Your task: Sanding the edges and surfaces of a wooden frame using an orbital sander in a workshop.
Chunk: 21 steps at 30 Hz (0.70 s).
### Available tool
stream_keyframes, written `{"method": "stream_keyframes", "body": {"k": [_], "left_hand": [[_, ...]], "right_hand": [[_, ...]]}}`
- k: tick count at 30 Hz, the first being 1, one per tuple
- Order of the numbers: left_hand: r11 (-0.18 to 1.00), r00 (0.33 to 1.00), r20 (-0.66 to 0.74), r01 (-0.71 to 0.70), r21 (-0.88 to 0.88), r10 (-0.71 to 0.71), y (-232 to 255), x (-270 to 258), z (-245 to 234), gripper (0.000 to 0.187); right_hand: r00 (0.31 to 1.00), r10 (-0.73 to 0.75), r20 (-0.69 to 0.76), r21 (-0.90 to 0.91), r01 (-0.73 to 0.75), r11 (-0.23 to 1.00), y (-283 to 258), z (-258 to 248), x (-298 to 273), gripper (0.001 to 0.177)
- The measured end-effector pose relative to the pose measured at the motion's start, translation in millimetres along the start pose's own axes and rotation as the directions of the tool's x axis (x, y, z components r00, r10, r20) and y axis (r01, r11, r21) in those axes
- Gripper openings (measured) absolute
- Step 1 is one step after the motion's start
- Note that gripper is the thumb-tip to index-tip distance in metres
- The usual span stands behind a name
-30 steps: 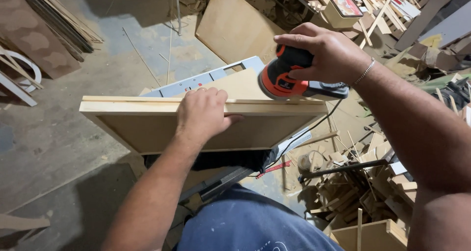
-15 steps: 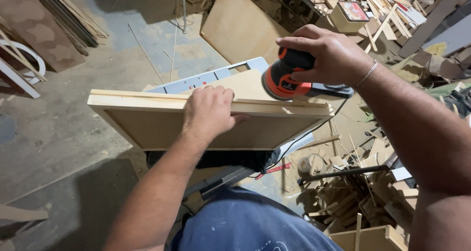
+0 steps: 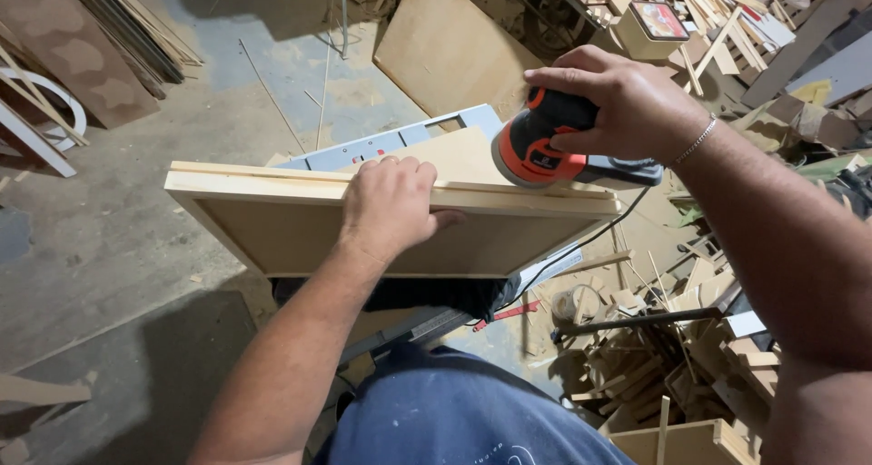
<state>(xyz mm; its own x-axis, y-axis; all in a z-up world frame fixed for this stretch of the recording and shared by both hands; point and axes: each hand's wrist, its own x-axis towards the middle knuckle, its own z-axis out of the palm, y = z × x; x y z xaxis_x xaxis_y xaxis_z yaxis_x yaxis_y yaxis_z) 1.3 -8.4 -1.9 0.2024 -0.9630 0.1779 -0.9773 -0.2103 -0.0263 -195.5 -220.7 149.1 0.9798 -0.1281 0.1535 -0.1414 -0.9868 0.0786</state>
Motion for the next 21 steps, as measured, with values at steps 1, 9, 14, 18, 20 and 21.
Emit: {"method": "stream_keyframes", "body": {"k": [1,9,14,18,20,21], "left_hand": [[1.0,1.0,-0.001,0.002,0.0,-0.002,-0.1,-0.3,-0.9,0.085],[0.999,1.0,-0.002,0.01,-0.05,-0.01,-2.2,-1.9,-3.9,0.085],[0.999,0.998,-0.056,0.032,0.044,-0.029,-13.0,-7.3,-0.5,0.092],[0.994,0.99,-0.134,0.06,0.088,-0.048,-26.6,-14.7,4.0,0.087],[0.993,0.99,-0.132,0.069,0.092,-0.057,-32.8,-18.8,2.7,0.091],[0.993,0.99,-0.129,0.075,0.096,-0.062,-35.8,-21.0,2.5,0.094]], "right_hand": [[1.0,-0.002,0.0,-0.001,0.002,1.0,-1.7,-0.5,0.9,0.08],[1.0,-0.006,0.024,0.051,0.005,0.999,-12.6,-3.0,10.1,0.08],[0.999,-0.033,0.011,0.052,0.033,0.998,-12.7,-0.5,14.0,0.078],[0.999,-0.035,0.021,0.079,0.033,0.996,-14.2,1.4,18.0,0.08],[0.998,-0.057,0.02,0.077,0.055,0.996,-16.2,0.4,21.7,0.079],[0.997,-0.074,0.017,0.074,0.073,0.995,-17.4,0.4,23.2,0.078]]}}
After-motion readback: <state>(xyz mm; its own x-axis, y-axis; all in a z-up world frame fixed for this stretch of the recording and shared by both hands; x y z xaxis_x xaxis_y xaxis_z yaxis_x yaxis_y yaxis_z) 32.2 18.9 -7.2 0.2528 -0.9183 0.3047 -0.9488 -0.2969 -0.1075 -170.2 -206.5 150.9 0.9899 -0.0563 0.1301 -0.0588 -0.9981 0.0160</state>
